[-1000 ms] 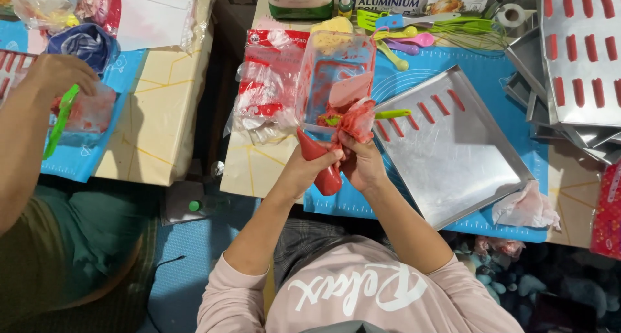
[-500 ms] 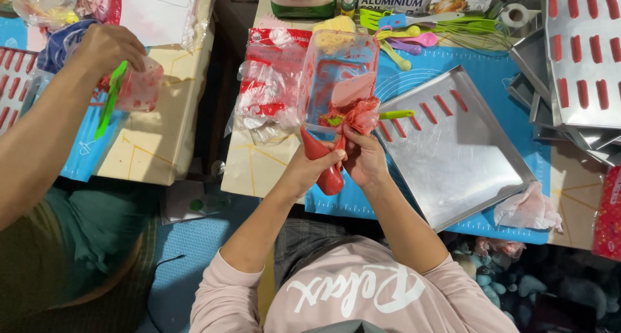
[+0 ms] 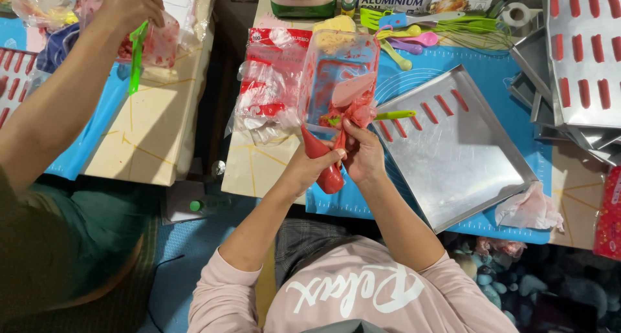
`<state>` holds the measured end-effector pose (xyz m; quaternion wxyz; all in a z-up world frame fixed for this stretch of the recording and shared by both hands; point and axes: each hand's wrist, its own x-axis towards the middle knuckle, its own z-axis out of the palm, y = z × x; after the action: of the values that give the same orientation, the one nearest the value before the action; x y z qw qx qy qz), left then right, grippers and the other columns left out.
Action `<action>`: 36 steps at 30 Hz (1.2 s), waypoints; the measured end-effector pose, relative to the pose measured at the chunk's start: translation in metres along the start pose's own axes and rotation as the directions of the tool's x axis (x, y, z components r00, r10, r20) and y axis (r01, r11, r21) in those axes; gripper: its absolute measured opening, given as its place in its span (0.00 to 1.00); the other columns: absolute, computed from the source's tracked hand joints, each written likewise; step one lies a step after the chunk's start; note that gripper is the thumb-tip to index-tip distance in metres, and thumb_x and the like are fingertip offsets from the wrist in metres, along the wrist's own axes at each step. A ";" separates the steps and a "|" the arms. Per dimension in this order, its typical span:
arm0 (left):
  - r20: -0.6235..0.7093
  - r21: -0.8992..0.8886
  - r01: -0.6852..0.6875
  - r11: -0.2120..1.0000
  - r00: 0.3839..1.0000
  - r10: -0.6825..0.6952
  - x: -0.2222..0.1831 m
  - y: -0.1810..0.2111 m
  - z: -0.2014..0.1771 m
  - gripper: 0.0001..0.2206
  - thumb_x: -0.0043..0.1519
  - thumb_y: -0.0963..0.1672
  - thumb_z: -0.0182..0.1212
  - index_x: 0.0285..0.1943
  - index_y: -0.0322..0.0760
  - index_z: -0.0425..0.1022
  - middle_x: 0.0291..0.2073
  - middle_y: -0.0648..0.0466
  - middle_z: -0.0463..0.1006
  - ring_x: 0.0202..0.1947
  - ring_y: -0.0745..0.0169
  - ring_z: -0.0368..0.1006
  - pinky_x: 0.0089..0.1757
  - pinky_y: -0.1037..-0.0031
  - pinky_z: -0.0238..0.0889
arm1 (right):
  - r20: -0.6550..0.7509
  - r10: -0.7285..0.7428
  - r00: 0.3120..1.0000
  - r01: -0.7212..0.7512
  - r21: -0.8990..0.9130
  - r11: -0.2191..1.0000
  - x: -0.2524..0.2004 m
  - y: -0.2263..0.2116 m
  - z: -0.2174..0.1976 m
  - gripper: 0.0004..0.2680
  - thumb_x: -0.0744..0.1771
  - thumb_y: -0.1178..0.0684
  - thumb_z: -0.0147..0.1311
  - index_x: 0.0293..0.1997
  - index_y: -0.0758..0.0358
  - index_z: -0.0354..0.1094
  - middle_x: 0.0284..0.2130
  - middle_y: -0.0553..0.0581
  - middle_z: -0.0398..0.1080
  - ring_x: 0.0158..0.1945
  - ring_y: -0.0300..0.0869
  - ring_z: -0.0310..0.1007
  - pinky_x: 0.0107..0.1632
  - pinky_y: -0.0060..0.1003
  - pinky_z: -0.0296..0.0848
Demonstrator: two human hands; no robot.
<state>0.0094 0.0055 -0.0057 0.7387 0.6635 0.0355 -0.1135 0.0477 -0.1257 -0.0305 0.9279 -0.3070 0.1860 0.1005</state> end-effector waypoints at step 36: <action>0.047 -0.472 0.095 0.876 0.995 -0.082 -0.012 -0.066 0.186 0.07 0.62 0.44 0.66 0.35 0.39 0.73 0.23 0.52 0.77 0.30 0.65 0.75 0.38 0.76 0.67 | 0.104 -0.605 0.790 0.606 -0.285 0.742 -0.100 -0.059 -0.166 0.18 0.70 0.55 0.48 0.18 0.61 0.47 0.32 0.61 0.56 0.41 0.44 0.60 0.52 0.36 0.63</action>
<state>-0.0346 -0.1833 -0.0458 0.8729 0.4588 0.0832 -0.1435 -0.0724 -0.2806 -0.0812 0.8520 -0.4891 0.0563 -0.1778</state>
